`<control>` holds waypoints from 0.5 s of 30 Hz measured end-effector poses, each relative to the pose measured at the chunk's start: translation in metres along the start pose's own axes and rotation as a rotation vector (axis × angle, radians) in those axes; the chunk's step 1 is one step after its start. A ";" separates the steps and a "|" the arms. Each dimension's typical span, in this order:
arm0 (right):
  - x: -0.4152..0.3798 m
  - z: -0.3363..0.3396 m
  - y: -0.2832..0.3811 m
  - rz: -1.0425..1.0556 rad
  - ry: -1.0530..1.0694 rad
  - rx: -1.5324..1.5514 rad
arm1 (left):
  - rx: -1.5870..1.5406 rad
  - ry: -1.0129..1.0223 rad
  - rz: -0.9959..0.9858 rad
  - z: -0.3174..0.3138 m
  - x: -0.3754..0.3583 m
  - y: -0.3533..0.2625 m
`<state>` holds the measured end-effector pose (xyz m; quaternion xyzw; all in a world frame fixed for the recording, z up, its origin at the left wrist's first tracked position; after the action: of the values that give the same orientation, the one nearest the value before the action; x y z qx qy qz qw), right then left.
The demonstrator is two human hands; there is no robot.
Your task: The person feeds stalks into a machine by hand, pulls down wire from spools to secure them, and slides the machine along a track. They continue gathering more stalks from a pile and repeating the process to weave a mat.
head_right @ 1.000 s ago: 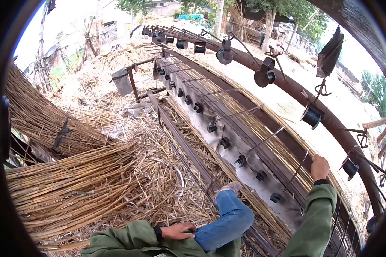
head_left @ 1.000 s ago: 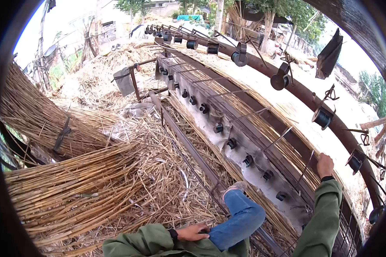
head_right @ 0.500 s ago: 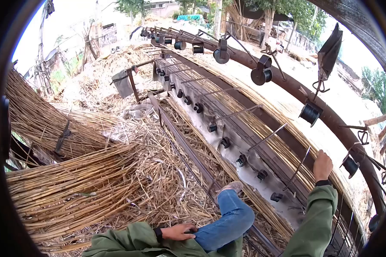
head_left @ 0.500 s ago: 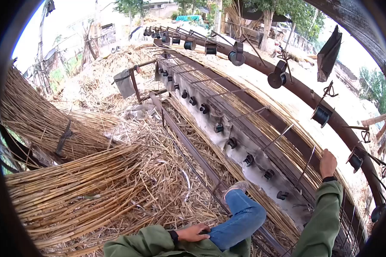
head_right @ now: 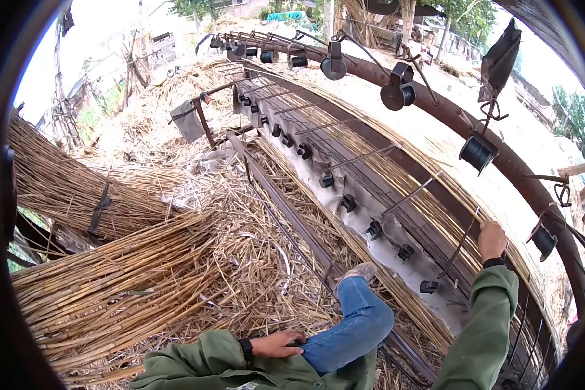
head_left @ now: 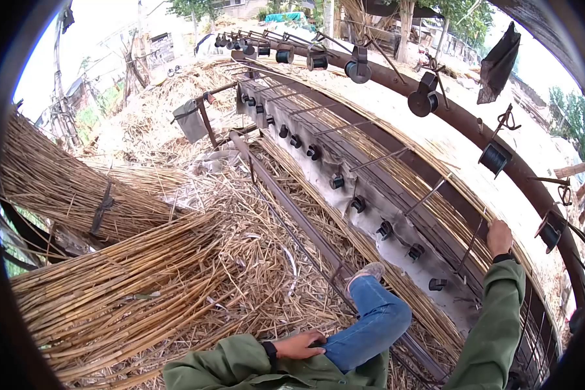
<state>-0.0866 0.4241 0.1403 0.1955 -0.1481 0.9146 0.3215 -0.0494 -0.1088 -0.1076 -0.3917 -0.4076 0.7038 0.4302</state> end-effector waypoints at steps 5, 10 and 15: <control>-0.008 0.023 0.000 -0.006 -0.074 -0.016 | 0.016 0.046 0.030 -0.003 0.001 0.002; -0.016 0.061 0.003 0.003 -0.222 0.035 | 0.000 0.021 0.012 -0.002 0.001 0.001; -0.010 0.051 -0.001 -0.043 -0.196 0.020 | 0.010 -0.007 -0.018 -0.002 -0.001 -0.001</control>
<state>-0.0652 0.3996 0.1809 0.2905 -0.1655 0.8853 0.3233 -0.0469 -0.1087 -0.1078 -0.3833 -0.4090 0.7034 0.4369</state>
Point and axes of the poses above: each hand's wrist, its own x-axis towards the middle knuckle, its own z-axis out of the back of the hand, y = z × x, the point moved 8 cm from there along x, towards the middle knuckle
